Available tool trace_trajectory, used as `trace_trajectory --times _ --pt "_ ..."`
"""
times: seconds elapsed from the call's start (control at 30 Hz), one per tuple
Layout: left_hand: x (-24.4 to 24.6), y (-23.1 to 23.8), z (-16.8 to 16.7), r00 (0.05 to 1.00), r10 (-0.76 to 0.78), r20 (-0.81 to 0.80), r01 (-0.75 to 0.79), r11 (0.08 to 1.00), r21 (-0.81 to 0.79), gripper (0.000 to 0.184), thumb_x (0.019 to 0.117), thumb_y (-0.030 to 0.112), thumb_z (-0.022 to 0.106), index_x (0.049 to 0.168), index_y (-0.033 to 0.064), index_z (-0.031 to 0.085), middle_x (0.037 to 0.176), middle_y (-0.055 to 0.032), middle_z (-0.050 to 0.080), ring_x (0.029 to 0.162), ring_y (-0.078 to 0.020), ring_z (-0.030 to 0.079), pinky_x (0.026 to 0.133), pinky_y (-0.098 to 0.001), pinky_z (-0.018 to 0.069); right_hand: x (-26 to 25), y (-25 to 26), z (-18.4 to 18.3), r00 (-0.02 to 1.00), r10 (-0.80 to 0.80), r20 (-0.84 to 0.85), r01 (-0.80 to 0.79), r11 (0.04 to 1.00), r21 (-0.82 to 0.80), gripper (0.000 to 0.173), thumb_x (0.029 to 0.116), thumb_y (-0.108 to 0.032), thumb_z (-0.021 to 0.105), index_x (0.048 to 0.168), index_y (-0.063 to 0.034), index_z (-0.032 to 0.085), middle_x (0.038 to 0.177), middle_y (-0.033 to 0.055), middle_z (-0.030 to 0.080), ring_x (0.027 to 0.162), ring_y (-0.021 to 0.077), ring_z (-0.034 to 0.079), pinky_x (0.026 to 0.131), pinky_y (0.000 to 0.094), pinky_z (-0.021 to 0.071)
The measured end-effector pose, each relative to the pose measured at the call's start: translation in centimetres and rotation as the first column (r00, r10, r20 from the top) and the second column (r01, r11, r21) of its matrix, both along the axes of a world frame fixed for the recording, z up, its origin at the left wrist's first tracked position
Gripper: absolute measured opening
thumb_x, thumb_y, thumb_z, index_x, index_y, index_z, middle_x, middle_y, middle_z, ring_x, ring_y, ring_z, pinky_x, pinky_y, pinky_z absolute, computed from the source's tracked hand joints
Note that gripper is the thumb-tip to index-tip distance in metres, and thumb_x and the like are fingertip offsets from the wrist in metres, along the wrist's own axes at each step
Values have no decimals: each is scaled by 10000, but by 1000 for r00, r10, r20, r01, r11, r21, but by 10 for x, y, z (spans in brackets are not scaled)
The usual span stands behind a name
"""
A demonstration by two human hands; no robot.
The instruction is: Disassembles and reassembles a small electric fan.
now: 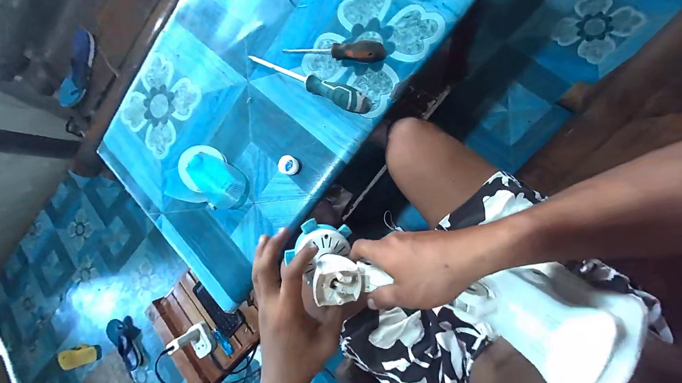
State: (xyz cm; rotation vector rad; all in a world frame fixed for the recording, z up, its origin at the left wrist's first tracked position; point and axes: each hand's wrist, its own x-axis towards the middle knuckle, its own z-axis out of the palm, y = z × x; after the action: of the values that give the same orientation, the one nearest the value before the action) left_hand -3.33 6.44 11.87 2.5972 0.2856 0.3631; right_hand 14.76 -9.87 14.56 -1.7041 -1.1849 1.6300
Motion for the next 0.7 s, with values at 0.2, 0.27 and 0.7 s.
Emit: trace_trajectory --times 0.2,0.27,0.7 --pt "25 -23 -16 942 -9 336 174 867 -466 595 993 674 423 1221 187 677 1196 20 715 1173 -128 645 1012 -371 524 9 -10 1 993 -71 -90 71 997 -12 420 1026 -255 623 1370 -59 483 1010 111 612 776 158 627 685 341 539" --pt "37 -32 -21 907 108 408 155 813 -561 638 1014 685 314 1125 208 722 1080 46 746 1050 -118 703 922 -342 585 9 -13 0 985 -99 -144 96 995 -27 412 1031 -258 623 1370 -73 477 977 83 600 700 108 607 626 285 533" --pt "61 -49 -25 775 407 482 185 584 -790 737 991 718 287 836 164 748 735 23 711 694 -127 708 667 -317 614 2 -19 1 964 -155 -218 155 988 -20 397 1033 -246 616 1369 -91 472 915 47 587 600 66 566 550 230 503"
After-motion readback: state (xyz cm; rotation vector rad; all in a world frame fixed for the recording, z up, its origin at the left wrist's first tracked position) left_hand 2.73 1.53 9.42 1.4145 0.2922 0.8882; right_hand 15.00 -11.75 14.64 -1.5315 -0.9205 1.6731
